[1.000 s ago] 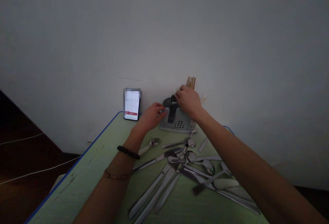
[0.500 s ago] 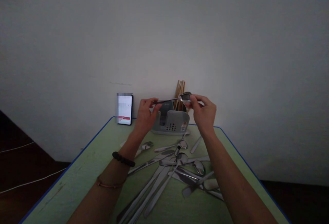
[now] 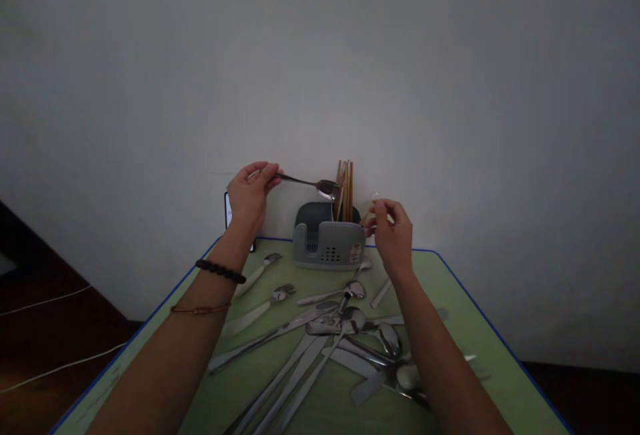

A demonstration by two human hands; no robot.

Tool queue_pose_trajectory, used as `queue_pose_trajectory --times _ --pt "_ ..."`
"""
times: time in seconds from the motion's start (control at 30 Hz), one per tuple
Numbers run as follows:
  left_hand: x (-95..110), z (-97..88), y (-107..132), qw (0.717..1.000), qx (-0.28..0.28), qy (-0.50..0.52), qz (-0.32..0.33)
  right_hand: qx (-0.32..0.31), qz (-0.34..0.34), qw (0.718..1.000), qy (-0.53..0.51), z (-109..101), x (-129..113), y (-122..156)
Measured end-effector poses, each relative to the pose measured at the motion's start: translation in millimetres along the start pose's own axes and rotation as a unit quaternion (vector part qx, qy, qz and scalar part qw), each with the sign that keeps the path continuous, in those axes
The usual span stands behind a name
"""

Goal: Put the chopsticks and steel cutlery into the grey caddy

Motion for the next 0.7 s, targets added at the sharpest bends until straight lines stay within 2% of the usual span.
queue_pose_trajectory --times 0.07,0.1,0.23,0.37,0.53,0.63,0.7 --pt "4.9 3.2 -13.3 0.999 -0.001 -0.014 0.043 0.058 -0.003 0.997 0.06 -10.3 17.9 -10.7" --pt "6.2 5.5 -18.3 0.998 -0.002 -0.03 0.064 0.064 0.005 0.994 0.086 -12.5 27.4 -15.3" --pt "1.1 20.7 -24.4 0.989 -0.055 -0.095 0.103 -0.019 0.005 0.988 0.151 -5.8 52.0 -25.0" --pt "-16.4 37.5 -14.3 0.973 -0.167 -0.143 0.068 -0.081 -0.017 0.979 0.185 0.9 53.0 -25.6" --pt "-39.4 50.4 -0.6 0.915 -0.299 -0.267 0.039 -0.115 -0.044 0.969 0.216 1.5 46.9 -24.4" --pt "-54.8 53.8 2.7 0.891 -0.347 -0.294 0.007 -0.121 -0.042 0.965 0.228 3.6 43.3 -25.3" --pt "-64.4 54.4 2.7 0.893 -0.352 -0.28 -0.027 -0.128 -0.036 0.963 0.235 5.8 39.3 -28.4"
Point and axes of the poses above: each hand's wrist, its own y-axis away from the middle knuckle, its own z-axis out of the palm, x = y × z, the point moved 3 cm from there along -y, towards the middle knuckle, and after that the axes turned 5 degrees about z, right-handed, at the moved point
